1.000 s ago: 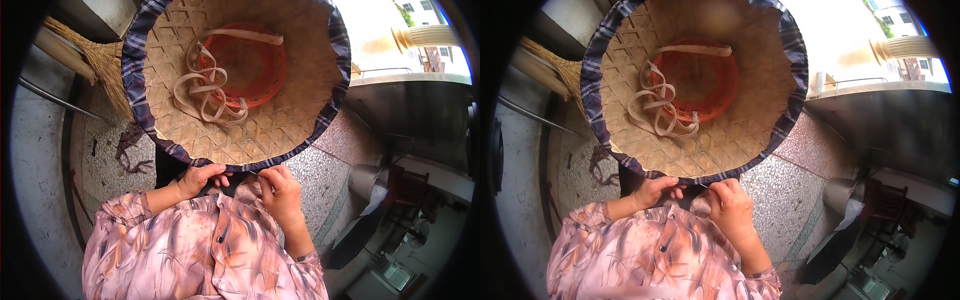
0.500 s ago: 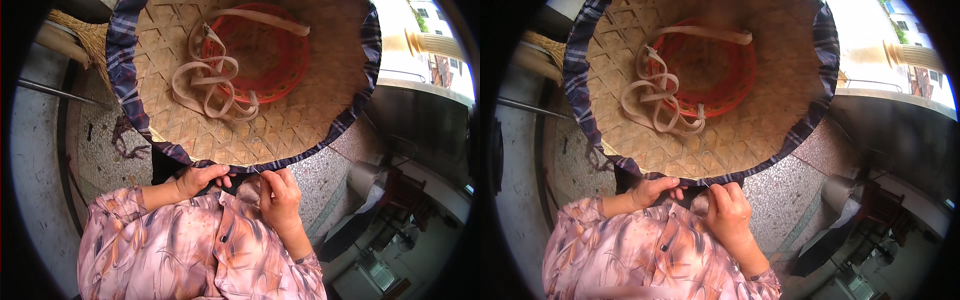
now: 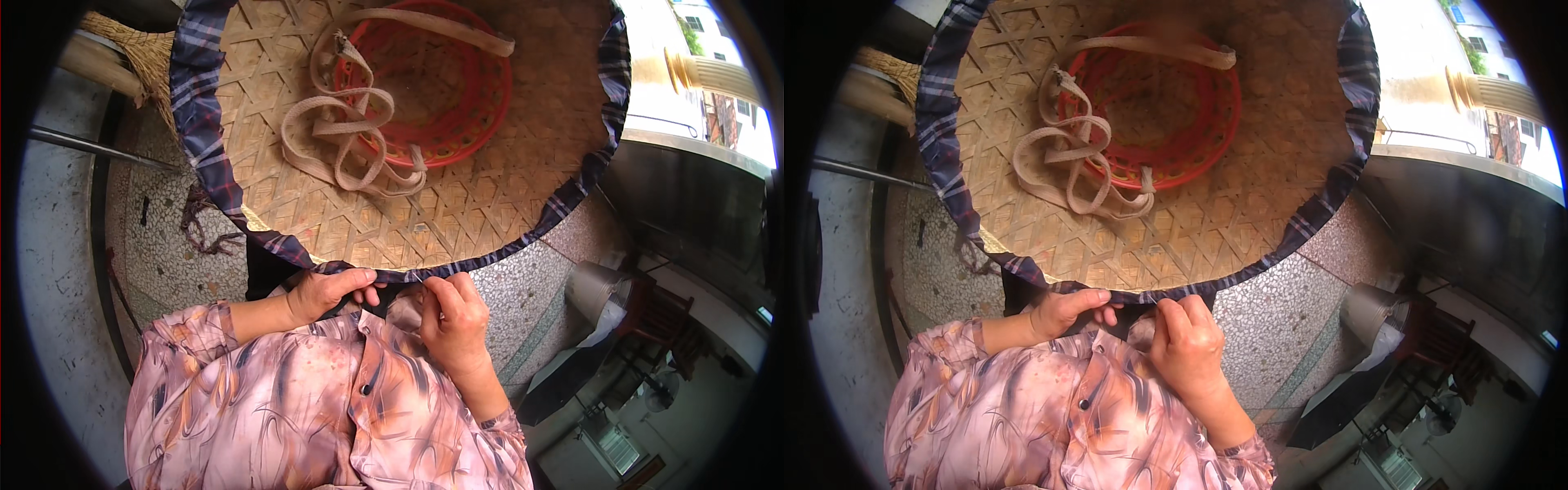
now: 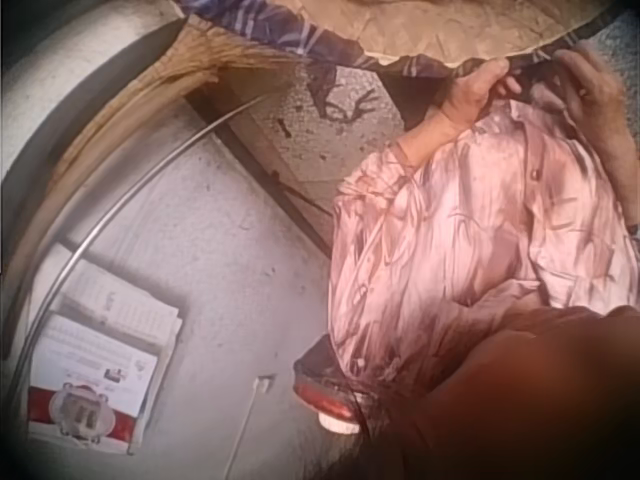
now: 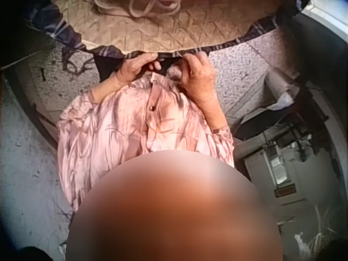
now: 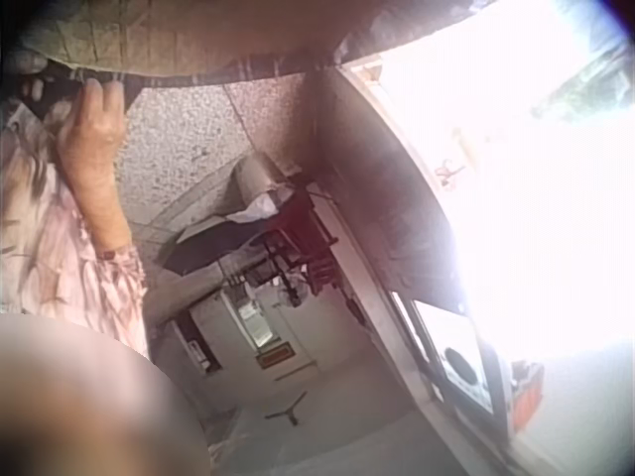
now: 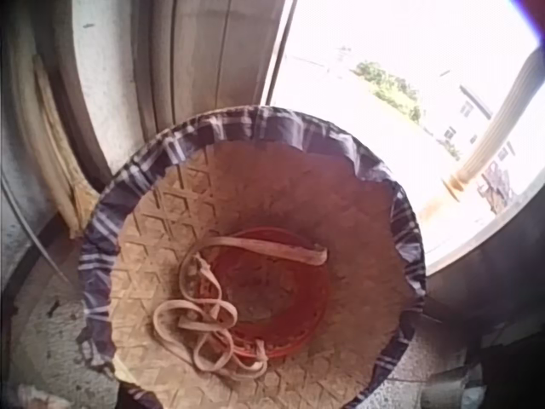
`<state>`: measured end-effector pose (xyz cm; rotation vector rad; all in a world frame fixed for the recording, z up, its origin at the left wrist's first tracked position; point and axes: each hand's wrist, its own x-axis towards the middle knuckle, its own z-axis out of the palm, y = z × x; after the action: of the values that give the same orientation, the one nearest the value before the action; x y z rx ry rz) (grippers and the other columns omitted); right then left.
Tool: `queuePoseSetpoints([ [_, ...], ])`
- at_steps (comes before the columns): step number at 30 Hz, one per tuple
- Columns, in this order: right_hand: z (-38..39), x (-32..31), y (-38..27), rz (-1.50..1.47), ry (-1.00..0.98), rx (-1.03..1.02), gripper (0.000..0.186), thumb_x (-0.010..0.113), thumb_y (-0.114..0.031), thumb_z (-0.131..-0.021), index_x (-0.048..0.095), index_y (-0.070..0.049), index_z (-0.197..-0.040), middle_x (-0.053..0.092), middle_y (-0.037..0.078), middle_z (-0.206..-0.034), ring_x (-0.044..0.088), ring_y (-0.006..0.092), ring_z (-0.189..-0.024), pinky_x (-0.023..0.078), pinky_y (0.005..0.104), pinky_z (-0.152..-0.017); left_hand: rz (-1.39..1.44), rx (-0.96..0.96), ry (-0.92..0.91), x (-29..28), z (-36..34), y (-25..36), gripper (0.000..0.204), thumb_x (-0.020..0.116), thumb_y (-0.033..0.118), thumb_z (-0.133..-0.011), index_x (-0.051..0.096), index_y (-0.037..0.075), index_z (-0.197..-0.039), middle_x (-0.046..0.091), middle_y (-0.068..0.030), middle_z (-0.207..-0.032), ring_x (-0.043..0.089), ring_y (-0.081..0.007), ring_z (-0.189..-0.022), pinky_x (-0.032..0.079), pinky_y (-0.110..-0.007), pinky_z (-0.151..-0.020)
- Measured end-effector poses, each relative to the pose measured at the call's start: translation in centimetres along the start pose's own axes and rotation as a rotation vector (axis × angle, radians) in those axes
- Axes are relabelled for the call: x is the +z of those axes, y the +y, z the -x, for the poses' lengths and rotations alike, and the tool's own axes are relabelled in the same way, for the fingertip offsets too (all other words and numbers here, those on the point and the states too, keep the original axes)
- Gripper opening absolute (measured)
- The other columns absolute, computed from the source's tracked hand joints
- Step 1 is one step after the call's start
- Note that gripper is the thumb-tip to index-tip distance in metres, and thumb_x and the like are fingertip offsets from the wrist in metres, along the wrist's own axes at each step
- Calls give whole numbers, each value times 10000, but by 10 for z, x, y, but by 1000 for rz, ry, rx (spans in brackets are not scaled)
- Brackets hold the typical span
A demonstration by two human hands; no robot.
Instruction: Repairing the fabric rim of a traditional conical bamboo hat using a needle and thread.
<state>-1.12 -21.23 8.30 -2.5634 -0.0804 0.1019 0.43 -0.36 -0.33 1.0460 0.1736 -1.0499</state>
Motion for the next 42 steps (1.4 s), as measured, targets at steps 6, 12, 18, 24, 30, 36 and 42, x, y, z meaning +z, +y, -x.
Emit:
queuePoseSetpoints([
  [6, -4, -1, -2, 60, -47, -18, 155, 668, 28, -719, 630, -35, -855, 536, 111, -725, 590, 314, -657, 482, 402, -554, 46, -5, 9, -1, 0, -2, 308, 515, 245, -989, 695, -2, -1026, 699, -30, -840, 585, -84, -746, 479, -220, -715],
  [12, -5, 6, -3, 88, -25, -49, 153, 649, 36, -708, 618, -31, -843, 519, 118, -710, 575, 323, -629, 470, 409, -529, 43, 12, 7, -1, -2, -4, 309, 510, 239, -997, 693, -9, -1016, 701, -34, -842, 593, -82, -752, 483, -220, -712],
  [18, 2, 19, 4, 63, 44, -91, 137, 629, 49, -709, 607, -13, -830, 499, 130, -685, 544, 327, -585, 452, 408, -506, 63, 26, 12, 0, -3, -11, 311, 503, 235, -1002, 693, -11, -1001, 708, -44, -874, 602, -82, -763, 492, -223, -725],
  [24, 1, 22, 7, 49, 56, -114, 151, 623, 58, -709, 611, -4, -846, 496, 136, -683, 539, 328, -587, 450, 410, -511, 40, 26, 18, 3, -3, -14, 322, 494, 256, -1008, 683, -5, -1016, 701, -42, -896, 597, -78, -780, 488, -219, -735],
  [30, -3, 23, 8, 24, 101, -99, 160, 656, 9, -755, 617, -16, -908, 547, 139, -765, 583, 333, -637, 479, 400, -551, 46, -105, 22, 14, 2, 2, 340, 514, 310, -1001, 677, 15, -1048, 681, -11, -885, 589, -72, -795, 473, -213, -729],
  [36, -1, -4, -12, 121, -29, 59, 145, 674, -55, -806, 607, -53, -935, 573, 118, -806, 609, 324, -665, 492, 397, -566, 33, -148, 37, 14, 6, 7, 367, 509, 335, -1005, 653, 16, -1115, 665, -12, -957, 588, -80, -890, 469, -229, -800],
  [42, 5, -6, -5, 191, -74, 26, 100, 664, -53, -806, 591, -62, -875, 574, 108, -791, 606, 323, -647, 485, 406, -548, 35, -103, 0, 12, 5, -2, 393, 498, 372, -1009, 641, 34, -1148, 647, -3, -1008, 556, -76, -945, 447, -223, -841],
])
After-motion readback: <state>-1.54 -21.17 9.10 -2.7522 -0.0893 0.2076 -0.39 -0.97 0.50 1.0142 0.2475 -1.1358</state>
